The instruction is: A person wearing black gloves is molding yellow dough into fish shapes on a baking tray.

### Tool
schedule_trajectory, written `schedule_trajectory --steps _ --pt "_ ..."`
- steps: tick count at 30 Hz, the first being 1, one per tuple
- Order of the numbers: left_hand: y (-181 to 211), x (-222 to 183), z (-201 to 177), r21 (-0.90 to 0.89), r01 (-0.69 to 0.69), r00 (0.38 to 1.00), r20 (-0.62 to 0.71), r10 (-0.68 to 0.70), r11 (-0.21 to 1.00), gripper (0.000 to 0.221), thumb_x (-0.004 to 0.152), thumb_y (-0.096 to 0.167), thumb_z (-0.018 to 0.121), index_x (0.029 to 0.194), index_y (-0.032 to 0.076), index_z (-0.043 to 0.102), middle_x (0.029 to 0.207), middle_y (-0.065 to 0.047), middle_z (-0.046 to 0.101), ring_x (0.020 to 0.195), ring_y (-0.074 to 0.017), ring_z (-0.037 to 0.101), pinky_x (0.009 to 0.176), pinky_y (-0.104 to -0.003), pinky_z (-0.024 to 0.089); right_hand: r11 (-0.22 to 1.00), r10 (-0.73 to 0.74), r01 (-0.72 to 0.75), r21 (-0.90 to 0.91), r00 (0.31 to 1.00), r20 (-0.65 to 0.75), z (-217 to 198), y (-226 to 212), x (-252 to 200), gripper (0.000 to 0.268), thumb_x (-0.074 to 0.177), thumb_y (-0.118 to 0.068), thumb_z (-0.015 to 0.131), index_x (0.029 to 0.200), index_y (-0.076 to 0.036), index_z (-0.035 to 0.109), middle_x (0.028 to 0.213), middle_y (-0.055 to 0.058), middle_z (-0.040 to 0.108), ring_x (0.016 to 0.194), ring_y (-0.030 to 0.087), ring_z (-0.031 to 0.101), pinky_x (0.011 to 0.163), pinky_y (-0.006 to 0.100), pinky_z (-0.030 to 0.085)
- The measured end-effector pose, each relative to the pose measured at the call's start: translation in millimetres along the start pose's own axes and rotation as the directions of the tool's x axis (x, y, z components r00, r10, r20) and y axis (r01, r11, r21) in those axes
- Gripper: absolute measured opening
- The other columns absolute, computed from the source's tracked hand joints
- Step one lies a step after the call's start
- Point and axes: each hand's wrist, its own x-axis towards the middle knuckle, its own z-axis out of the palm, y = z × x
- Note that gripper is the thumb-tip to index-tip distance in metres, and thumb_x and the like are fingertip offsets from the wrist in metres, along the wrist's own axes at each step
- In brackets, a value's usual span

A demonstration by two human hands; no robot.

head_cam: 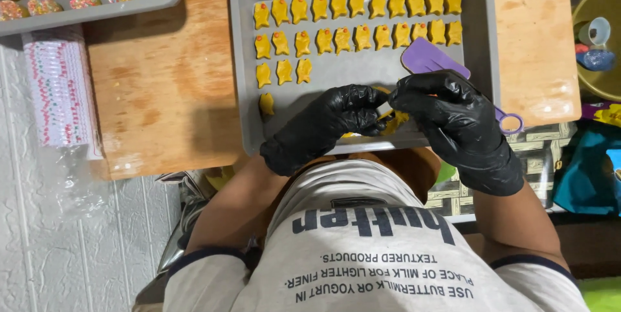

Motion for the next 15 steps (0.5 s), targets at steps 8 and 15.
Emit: schedule_trajectory --steps 8,15 --pt "-17.6 8.0 -5.8 -0.154 -0.029 0.987 -0.163 0.004 0.988 0.033 0.092 -0.001 0.076 0.124 -0.004 0.068 0.105 -0.023 0.076 0.096 -0.0331 0.077 0.084 -0.043 0.067 0.987 0.070 -0.062 0.151 0.997 -0.044 -5.5 0.4 -13.2 0.023 0.098 -0.011 0.057 0.101 0.000 0.077 0.117 0.022 0.069 0.110 0.041 0.068 0.094 0.049 0.054" --pt "15.4 -10.8 -14.0 0.016 -0.069 0.985 -0.157 0.070 0.998 0.034 0.098 0.006 0.072 0.132 0.003 0.068 0.123 -0.017 0.073 0.111 -0.0232 0.068 0.095 -0.040 0.061 0.998 0.015 -0.019 0.061 0.998 0.065 5.1 4.6 -1.1 0.021 0.099 -0.005 0.056 0.106 0.004 0.073 0.117 0.028 0.069 0.105 0.051 0.066 0.087 0.056 0.053"
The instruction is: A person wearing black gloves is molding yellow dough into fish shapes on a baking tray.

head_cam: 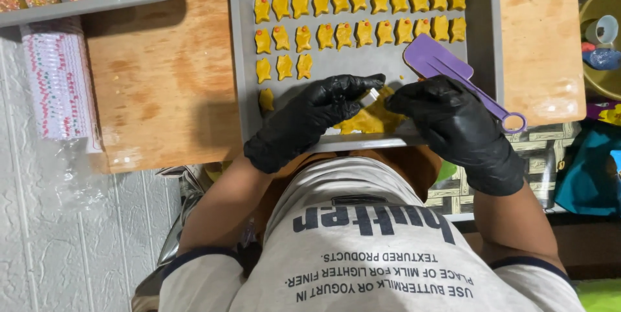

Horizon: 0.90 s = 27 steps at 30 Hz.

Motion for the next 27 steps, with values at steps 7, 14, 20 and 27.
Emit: schedule_trajectory --steps 7,14,20,27 --pt "9.2 -3.8 -22.5 0.641 -0.134 0.962 -0.099 0.255 0.756 0.041 0.094 0.015 0.080 0.132 0.007 0.066 0.118 -0.017 0.073 0.108 -0.0250 0.073 0.095 -0.035 0.060 0.870 0.124 0.016 -0.493 0.961 0.249 3.7 20.7 0.8 0.024 0.087 -0.009 0.075 0.111 -0.014 0.077 0.117 0.015 0.070 0.113 0.038 0.065 0.093 0.052 0.052" --pt "-60.2 39.5 -63.3 0.965 -0.044 0.742 0.204 0.639 -0.257 0.047 0.090 0.038 0.083 0.125 0.009 0.069 0.109 -0.013 0.071 0.104 -0.0280 0.070 0.094 -0.041 0.058 0.791 0.126 0.025 -0.612 0.971 0.204 8.1 17.4 10.3 0.040 0.097 -0.027 0.071 0.135 -0.036 0.069 0.122 0.007 0.072 0.112 0.034 0.069 0.088 0.046 0.055" --pt "15.2 17.7 -60.6 0.899 -0.176 0.860 0.339 0.382 -0.402 0.094 0.068 0.042 0.097 0.143 0.002 0.055 0.110 -0.018 0.071 0.093 -0.0385 0.070 0.069 -0.050 0.057 0.811 0.038 0.122 -0.573 0.965 0.259 -8.6 8.9 31.0 0.058 0.097 -0.001 0.069 0.151 -0.021 0.062 0.103 0.010 0.067 0.080 0.036 0.060 0.059 0.050 0.044" --pt "45.5 16.5 -62.6 0.843 -0.189 0.845 0.401 0.354 -0.504 0.094 0.047 0.036 0.095 0.134 0.016 0.065 0.112 -0.007 0.063 0.092 -0.0293 0.062 0.061 -0.045 0.052 0.696 -0.032 0.222 -0.683 0.960 0.280 -12.4 28.6 42.0 0.048 0.100 -0.005 0.073 0.145 -0.020 0.070 0.108 0.012 0.069 0.083 0.036 0.065 0.067 0.049 0.052"
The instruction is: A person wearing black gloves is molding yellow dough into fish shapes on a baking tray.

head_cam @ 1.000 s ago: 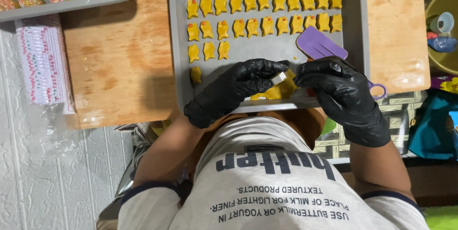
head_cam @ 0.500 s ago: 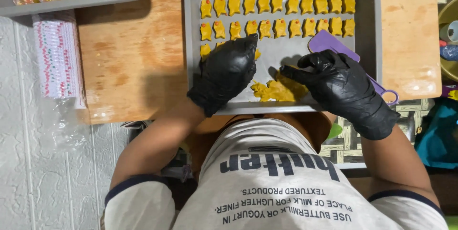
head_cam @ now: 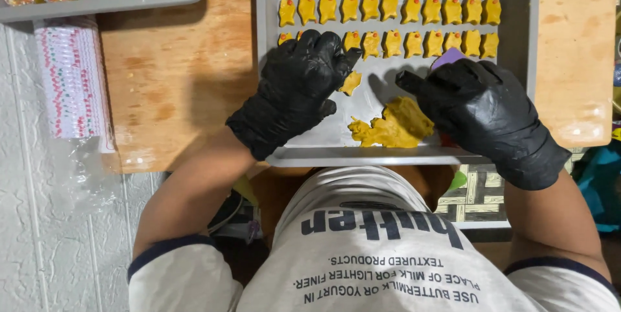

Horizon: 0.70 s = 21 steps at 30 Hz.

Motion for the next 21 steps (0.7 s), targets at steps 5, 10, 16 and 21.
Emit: schedule_trajectory --steps 5,10,16,21 --pt "-9.4 1.2 13.5 -0.042 -0.040 0.991 0.126 0.045 0.998 0.104 0.051 0.052 0.094 0.147 0.033 0.060 0.159 -0.012 0.041 0.139 -0.0407 0.048 0.097 -0.060 0.049 0.997 -0.027 0.014 0.076 0.984 0.179 11.8 -3.4 11.2 0.050 0.100 -0.017 0.065 0.150 -0.022 0.063 0.075 0.008 0.063 0.059 0.032 0.060 0.050 0.046 0.048" --pt "-1.2 8.3 28.1 -0.142 -0.084 0.994 -0.079 0.074 0.986 0.033 0.088 0.020 0.082 0.120 0.017 0.074 0.163 -0.016 0.037 0.146 -0.0462 0.045 0.119 -0.065 0.038 0.995 -0.094 0.097 -0.007 0.984 0.152 17.8 -13.5 21.0 0.047 0.101 -0.036 0.069 0.147 -0.026 0.062 0.061 0.005 0.051 0.047 0.025 0.048 0.045 0.040 0.044" --pt "2.9 14.2 43.1 -0.294 -0.005 1.000 -0.012 0.002 0.956 0.008 0.102 0.008 0.065 0.098 0.012 0.070 0.167 -0.009 0.032 0.156 -0.0419 0.027 0.129 -0.068 0.017 0.968 -0.147 0.209 -0.140 0.922 0.358 15.8 -20.5 34.2 0.079 0.086 -0.015 0.059 0.163 -0.009 0.040 0.046 -0.003 0.051 0.040 0.020 0.056 0.038 0.038 0.041" --pt "9.3 11.6 43.1 -0.255 0.002 1.000 -0.016 -0.006 0.967 0.017 0.084 0.024 0.075 0.090 0.008 0.071 0.165 -0.016 0.037 0.153 -0.0485 0.029 0.127 -0.069 0.015 0.973 -0.060 0.135 -0.188 0.931 0.359 58.7 -32.9 29.1 0.076 0.099 -0.049 0.050 0.163 -0.011 0.037 0.047 -0.003 0.056 0.041 0.027 0.060 0.036 0.041 0.043"
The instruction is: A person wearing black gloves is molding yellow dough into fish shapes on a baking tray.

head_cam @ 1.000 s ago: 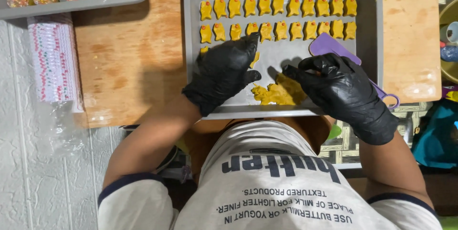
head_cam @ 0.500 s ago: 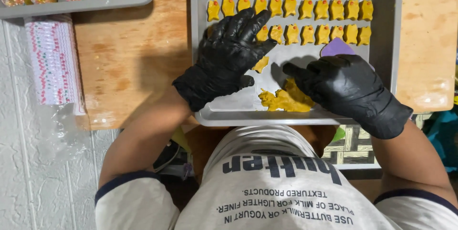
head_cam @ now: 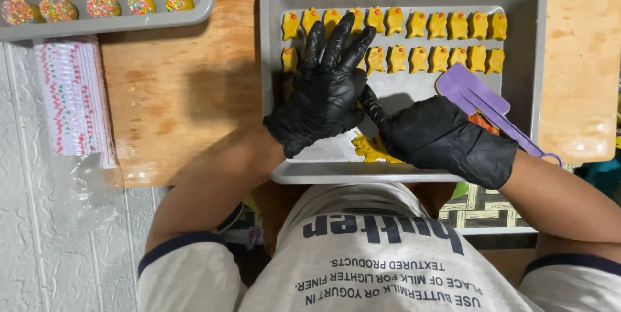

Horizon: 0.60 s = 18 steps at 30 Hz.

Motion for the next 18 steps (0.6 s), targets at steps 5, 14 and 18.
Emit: schedule_trajectory --steps 5,14,18 --pt "3.7 -3.8 12.5 -0.050 0.080 0.985 -0.148 -0.087 0.996 0.020 0.095 0.011 0.069 0.076 0.007 0.063 0.162 -0.012 0.043 0.154 -0.0445 0.029 0.127 -0.071 0.015 0.975 0.020 -0.098 -0.198 0.931 -0.365 17.3 -16.9 4.4 0.058 0.111 -0.054 0.050 0.106 0.003 0.058 0.065 0.015 0.052 0.042 0.030 0.047 0.039 0.042 0.035" --pt "-3.5 -7.6 2.1 -0.125 0.122 0.992 0.020 -0.121 0.985 0.031 0.078 0.029 0.091 0.080 0.013 0.064 0.169 -0.011 0.025 0.159 -0.0437 0.016 0.128 -0.074 0.007 0.986 0.103 -0.120 -0.113 0.984 -0.143 29.5 -2.7 -10.9 0.068 0.105 -0.054 0.054 0.166 -0.030 0.035 0.059 0.000 0.047 0.042 0.024 0.052 0.039 0.038 0.036" --pt "-5.6 -8.6 0.6 -0.079 0.123 0.992 0.043 -0.120 0.989 0.037 0.072 0.036 0.093 0.082 0.015 0.065 0.170 -0.010 0.024 0.158 -0.0449 0.016 0.126 -0.077 0.010 0.986 0.096 -0.115 -0.118 0.984 -0.151 28.7 -2.8 -12.4 0.065 0.104 -0.054 0.055 0.163 -0.033 0.038 0.057 0.000 0.046 0.042 0.024 0.051 0.039 0.038 0.035"
